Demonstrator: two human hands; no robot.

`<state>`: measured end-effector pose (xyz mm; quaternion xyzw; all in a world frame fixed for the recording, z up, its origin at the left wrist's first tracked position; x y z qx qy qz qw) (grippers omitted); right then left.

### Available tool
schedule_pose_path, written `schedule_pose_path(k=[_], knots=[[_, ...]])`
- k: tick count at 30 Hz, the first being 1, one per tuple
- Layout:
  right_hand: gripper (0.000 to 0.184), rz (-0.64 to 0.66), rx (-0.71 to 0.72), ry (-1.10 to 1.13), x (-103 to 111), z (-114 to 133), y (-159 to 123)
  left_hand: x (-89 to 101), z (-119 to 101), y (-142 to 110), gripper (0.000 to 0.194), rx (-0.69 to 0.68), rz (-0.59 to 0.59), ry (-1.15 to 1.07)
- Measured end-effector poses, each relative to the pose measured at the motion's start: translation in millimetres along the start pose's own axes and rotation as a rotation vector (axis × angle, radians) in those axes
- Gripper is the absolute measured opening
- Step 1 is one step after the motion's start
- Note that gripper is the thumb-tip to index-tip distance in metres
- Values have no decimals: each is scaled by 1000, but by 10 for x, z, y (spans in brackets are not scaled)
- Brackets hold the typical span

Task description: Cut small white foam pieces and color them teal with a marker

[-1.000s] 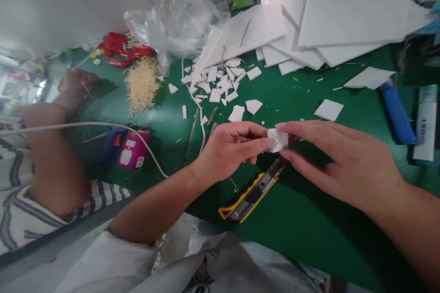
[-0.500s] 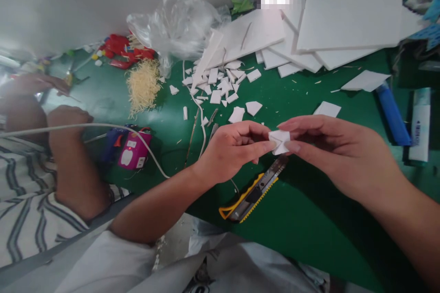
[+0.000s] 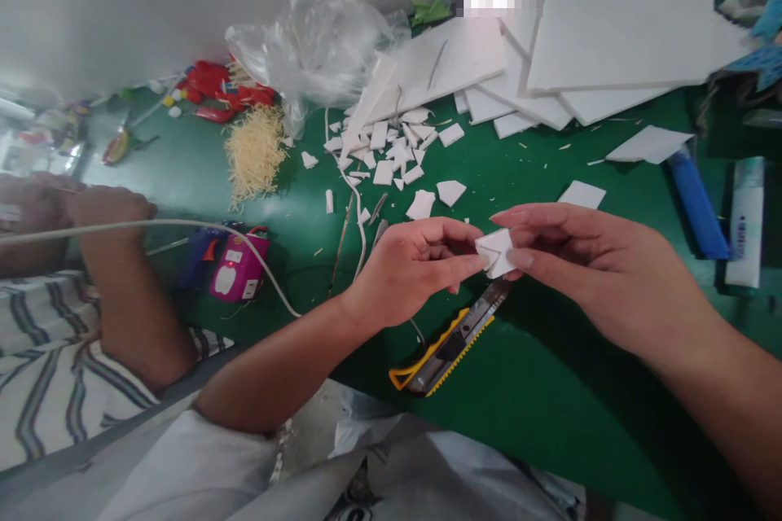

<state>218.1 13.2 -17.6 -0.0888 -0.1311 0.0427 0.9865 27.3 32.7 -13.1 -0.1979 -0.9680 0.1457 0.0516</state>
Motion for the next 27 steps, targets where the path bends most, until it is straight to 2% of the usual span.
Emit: schedule_pose_path(k=[7,15,20,27], knots=[[19,36,-18,80,-14,-23,7,1,-11,11,18,23,33,-77],[20,95,-25,270,-12,-108,23,9,0,15,16,49,91,-134],[23,123,-51,269,-20,-156,29,7,13,19,17,40,97,-128],[18,91,-87,191,-21,-33,28,-21,2,23,18,0,62,-121]])
Point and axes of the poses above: each hand's wrist, its own y-axis towards the middle knuckle, its own x-axis out of the back of the hand, z = x × y, the point moved 1 cm from there along y, towards the middle knuckle, and after that the axes turned 4 degrees about -x, right-handed, at the moved point
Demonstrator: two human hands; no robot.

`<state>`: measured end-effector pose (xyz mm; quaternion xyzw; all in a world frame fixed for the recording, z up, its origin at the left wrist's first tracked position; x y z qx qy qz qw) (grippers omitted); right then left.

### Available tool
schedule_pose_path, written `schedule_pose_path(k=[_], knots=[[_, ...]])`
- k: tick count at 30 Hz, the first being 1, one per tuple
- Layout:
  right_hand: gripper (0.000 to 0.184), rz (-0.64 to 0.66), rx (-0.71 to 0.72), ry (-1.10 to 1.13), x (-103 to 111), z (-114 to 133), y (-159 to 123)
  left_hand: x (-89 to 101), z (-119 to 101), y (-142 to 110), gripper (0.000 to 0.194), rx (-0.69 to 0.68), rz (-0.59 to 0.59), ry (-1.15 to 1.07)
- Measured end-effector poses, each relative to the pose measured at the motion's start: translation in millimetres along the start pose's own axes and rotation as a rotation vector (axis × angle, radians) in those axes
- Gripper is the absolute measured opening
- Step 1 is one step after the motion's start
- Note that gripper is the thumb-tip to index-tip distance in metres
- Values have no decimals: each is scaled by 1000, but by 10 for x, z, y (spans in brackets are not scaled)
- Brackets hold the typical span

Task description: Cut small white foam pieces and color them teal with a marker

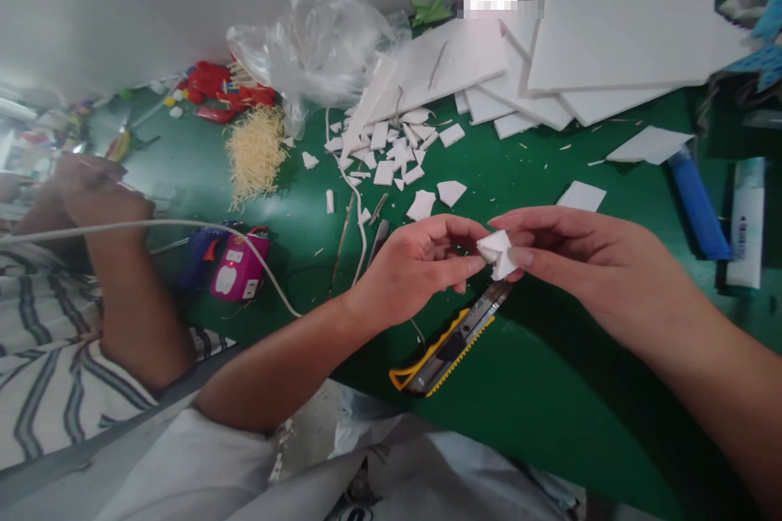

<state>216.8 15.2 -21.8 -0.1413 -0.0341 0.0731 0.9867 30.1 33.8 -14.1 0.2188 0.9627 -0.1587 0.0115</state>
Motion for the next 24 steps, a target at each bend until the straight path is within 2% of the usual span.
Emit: schedule_pose_path(k=[8,16,21,24], knots=[[17,-25,32,-134,0,24,-26,-28,23,-4,20,6,-34,70],[11,-28,47,-119,-39,55,-37,-47,22,-40,16,-49,-93,149],[10,-175,98,-96,40,58,-36,7,35,-42,15,-75,-121,215],[13,-288,101,-35,134,34,-2,88,2,-16,12,-158,-188,314]])
Point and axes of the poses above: each hand's wrist, its own y-axis towards the middle knuckle, its own x-axis out of the back of the hand, z = x × y, the point moved 1 cm from there along y, towards the middle knuckle, and after that the axes turned 4 degrees about -x, right-handed, at the moved point
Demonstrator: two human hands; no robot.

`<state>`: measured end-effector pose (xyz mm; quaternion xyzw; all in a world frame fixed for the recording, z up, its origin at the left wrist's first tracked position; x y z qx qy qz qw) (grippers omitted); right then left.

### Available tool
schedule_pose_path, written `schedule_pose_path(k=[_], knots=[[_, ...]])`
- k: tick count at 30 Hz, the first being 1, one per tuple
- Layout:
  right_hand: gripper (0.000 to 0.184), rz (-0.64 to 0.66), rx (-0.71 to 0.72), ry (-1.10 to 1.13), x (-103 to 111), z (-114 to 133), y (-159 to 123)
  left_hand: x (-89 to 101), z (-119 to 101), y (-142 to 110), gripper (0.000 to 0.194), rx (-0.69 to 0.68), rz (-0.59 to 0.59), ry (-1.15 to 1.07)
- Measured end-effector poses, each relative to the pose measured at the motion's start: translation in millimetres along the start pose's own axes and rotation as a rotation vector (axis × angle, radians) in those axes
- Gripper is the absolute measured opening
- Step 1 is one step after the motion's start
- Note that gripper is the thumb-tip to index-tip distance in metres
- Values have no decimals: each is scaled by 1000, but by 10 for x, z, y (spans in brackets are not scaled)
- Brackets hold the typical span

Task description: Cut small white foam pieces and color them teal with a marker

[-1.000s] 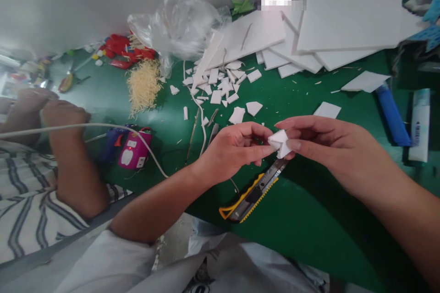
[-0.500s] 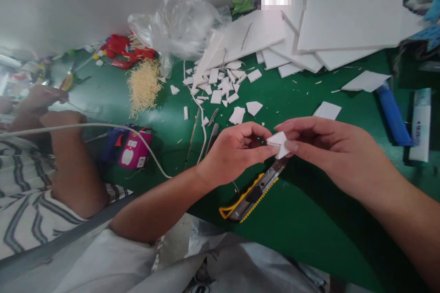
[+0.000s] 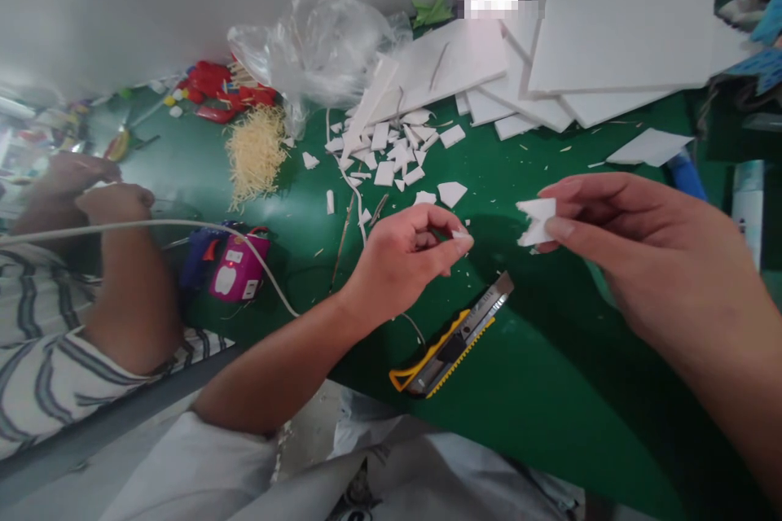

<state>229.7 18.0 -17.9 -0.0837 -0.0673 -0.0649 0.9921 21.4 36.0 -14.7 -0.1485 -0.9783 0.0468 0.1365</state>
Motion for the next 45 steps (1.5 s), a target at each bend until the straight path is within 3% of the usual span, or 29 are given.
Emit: schedule_pose_path(k=[3,6,10,12,13,16,19,22,25,28,30,33,35,37,41,45], knots=[[14,-34,-28,42,23,-40,43,175,-10,106,10,-142,-175,193],[14,-6,-41,49,-12,-62,48,403,11,250,24,-294,-367,482],[14,-3,-48,9,-51,-61,27,501,46,299,29,-431,-389,781],[15,-10,-32,-36,-46,-54,18,387,16,197,12,-489,-279,868],[16,-15,-19,-78,-39,-50,15,300,-13,120,12,-497,-198,892],[18,-55,42,-282,-13,-44,6,2,-122,-147,36,-339,181,1011],[20,-74,167,-497,0,-52,-6,-210,-210,-351,47,-195,556,1182],[22,-48,324,-636,-2,-72,-16,-270,-232,-423,33,-135,663,1283],[25,-59,396,-737,8,-95,-11,-225,-222,-431,16,-179,616,1277],[26,-86,376,-784,32,-109,10,-106,-245,-432,10,-205,500,1215],[26,-83,338,-780,47,-113,24,13,-279,-403,10,-219,316,1145],[26,-77,277,-749,50,-114,33,234,-296,-261,23,-233,-98,1158],[26,-95,249,-740,40,-111,32,369,-251,-100,31,-200,-267,1186],[28,-107,239,-743,24,-105,30,473,-171,85,32,-172,-313,1187],[29,-87,247,-740,5,-101,36,575,5,374,23,-62,-223,1252],[28,-73,266,-750,13,-110,41,592,99,448,24,-123,-253,1272]])
Point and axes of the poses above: each hand's wrist, its own y-axis towards the middle knuckle, its own x-axis out of the back of the hand, z = x × y, the point moved 1 cm from there along y, towards the middle knuckle, and after that the axes turned 4 degrees about -x, right-handed, at the moved point
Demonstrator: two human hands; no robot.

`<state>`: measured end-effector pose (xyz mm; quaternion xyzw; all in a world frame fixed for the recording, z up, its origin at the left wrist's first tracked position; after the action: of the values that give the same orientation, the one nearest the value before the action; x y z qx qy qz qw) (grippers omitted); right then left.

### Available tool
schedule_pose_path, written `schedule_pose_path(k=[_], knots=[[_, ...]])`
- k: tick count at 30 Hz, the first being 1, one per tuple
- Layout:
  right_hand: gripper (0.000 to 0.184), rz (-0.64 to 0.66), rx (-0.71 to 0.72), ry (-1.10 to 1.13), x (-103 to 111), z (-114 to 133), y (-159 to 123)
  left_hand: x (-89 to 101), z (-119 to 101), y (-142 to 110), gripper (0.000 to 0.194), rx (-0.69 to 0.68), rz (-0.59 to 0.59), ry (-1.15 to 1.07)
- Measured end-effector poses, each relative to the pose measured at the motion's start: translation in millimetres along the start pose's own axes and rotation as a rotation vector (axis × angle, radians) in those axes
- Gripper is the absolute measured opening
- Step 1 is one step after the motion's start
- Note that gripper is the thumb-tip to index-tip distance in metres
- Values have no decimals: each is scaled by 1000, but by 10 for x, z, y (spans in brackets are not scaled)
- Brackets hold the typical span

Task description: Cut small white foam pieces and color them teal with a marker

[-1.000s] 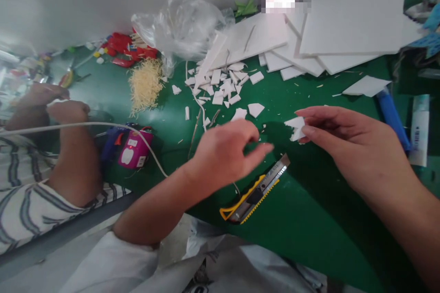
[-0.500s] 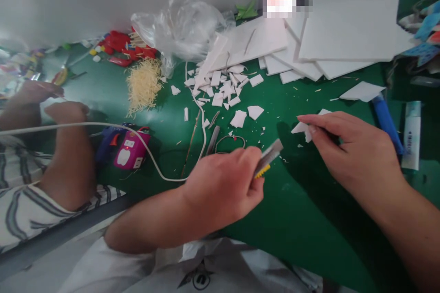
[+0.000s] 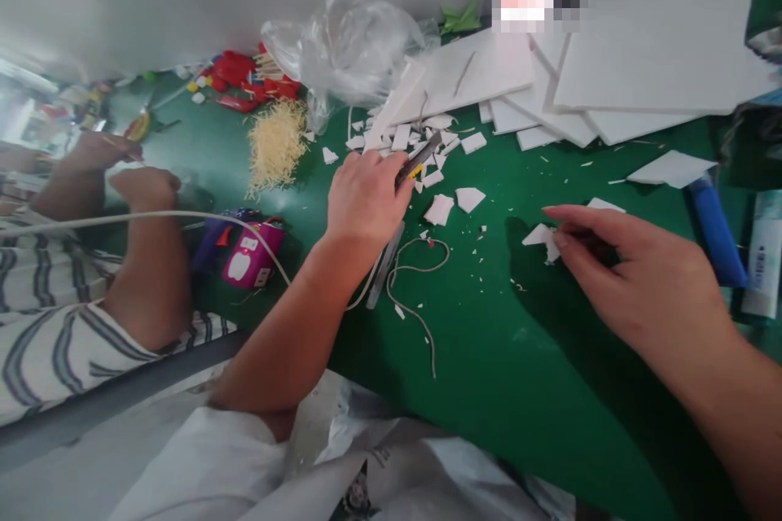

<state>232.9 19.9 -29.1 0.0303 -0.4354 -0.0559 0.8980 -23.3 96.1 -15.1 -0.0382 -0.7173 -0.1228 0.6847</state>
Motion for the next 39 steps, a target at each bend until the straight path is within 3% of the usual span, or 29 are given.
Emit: schedule_pose_path(k=[5,9,14,17,21,24,26,30,39], knots=[[28,-36,-6,14,12,-2,-9,-21,-15,-77,22,-66,-207,-267],[28,-41,-17,39,20,14,-15,-15,-59,-157,26,33,-227,-575],[27,-24,-9,41,30,29,-25,13,-84,-192,33,51,-53,-783],[26,-22,-3,38,26,28,-27,43,-92,-175,29,79,-15,-894],[25,-27,7,54,21,18,-24,170,-148,-191,42,265,211,-1195],[26,-22,3,65,22,8,-22,294,-191,-227,51,273,335,-1322],[26,-17,-1,65,21,4,-21,323,-192,-237,52,292,365,-1347],[25,0,4,71,16,1,-16,271,-136,-210,56,274,309,-1247],[26,18,-4,94,3,-2,-4,307,-56,-202,88,144,328,-1116]])
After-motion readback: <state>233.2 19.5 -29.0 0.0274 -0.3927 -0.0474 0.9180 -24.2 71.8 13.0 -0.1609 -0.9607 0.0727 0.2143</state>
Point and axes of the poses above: each hand's wrist, its own y-axis towards the middle knuckle, its own x-axis out of the back of the hand, z = x × y, the point moved 1 cm from there along y, towards the middle knuckle, and after that the axes turned 4 degrees about -x, right-handed, at the moved point
